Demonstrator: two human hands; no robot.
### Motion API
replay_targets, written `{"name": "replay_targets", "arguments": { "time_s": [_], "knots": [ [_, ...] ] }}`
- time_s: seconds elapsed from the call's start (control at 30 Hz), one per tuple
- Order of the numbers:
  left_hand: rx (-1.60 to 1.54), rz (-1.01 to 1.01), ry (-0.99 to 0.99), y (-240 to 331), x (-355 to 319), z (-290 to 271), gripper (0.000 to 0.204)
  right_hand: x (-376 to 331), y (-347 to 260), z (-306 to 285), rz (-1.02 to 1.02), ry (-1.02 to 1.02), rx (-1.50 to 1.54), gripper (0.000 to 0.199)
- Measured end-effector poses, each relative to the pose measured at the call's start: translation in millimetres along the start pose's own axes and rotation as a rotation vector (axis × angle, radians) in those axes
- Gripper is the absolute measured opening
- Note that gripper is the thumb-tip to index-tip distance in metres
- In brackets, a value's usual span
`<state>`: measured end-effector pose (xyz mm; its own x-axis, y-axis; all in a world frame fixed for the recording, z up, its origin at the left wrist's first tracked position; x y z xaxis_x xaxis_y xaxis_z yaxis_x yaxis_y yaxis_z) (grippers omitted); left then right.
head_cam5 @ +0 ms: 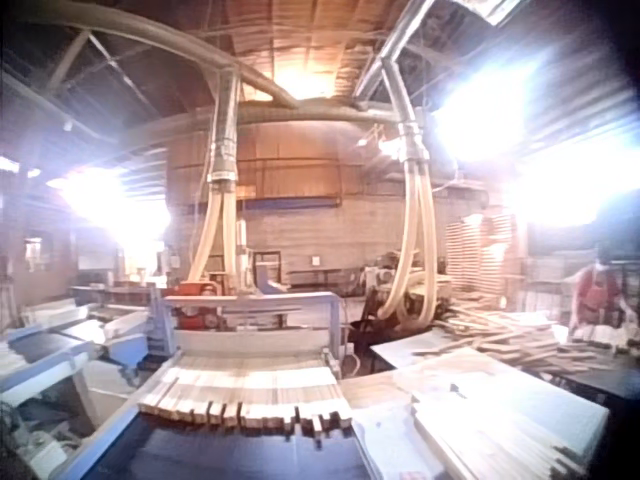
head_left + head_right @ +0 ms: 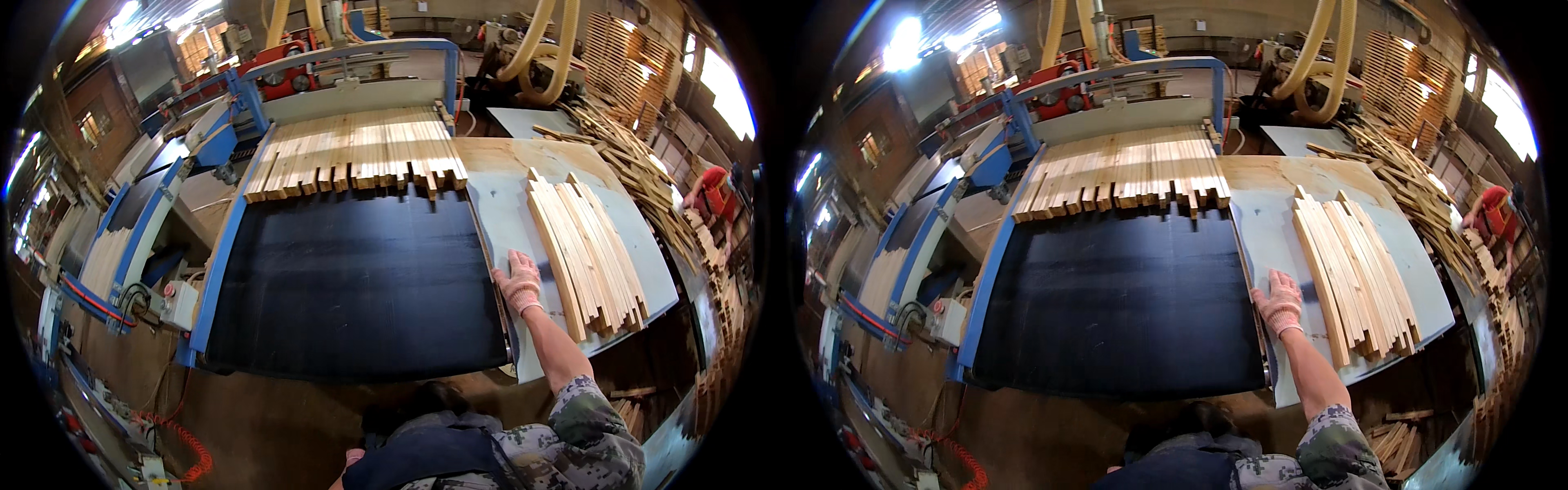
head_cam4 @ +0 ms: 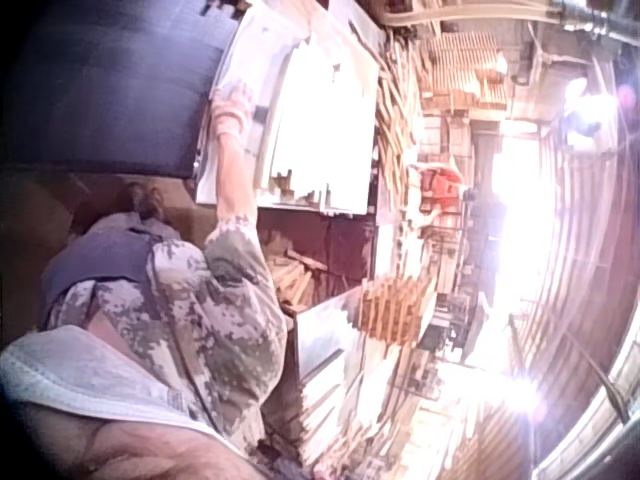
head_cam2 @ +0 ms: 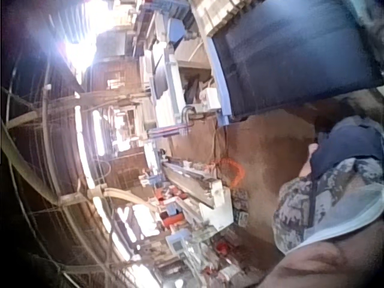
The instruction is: The person repeatedly picks up stacks of light-colored wooden planks from a metal table and places them onto a moving conveyor belt. The person wears pink gloves and a camouflage shirt while performing this repetitive stacking task in a workshop environment.
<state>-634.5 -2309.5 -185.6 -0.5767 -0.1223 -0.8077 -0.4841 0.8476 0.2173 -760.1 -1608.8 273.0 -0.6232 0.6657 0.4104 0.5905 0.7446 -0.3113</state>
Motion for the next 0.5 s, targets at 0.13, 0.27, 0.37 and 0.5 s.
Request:
{"name": "replay_targets", "arguments": {
  "time_s": [0.13,0.27,0.37,0.5],
  "knots": [
    [-0.001,0.035,0.007,13.9,1.4,-3.5,0.035,-0.7,12.2,-2.2,0.037,0.006,0.009,0.077],
    [-0.05,0.047,0.031,14.0,4.9,-2.7,0.034,1.4,-4.3,-1.6,0.018,0.0,0.015,0.076],
    [-0.048,0.08,0.055,11.6,11.4,4.0,0.034,1.4,-6.5,4.5,-0.048,0.088,0.055,0.071],
    [0.452,0.447,0.134,31.0,39.7,22.7,0.033,-0.6,17.3,28.0,-0.04,0.111,0.043,0.07]
  ]
}}
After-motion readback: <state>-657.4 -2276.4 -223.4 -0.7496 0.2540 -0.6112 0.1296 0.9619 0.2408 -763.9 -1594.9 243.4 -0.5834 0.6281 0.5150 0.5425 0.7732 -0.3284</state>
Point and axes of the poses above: each hand's wrist, its own x-axis towards the middle knuckle, its own z-axis out of the palm, y = z × x, the point moved 10 cm from there along x, towards the middle knuckle, and after that the axes turned 12 degrees about y, right-handed, at the moved point
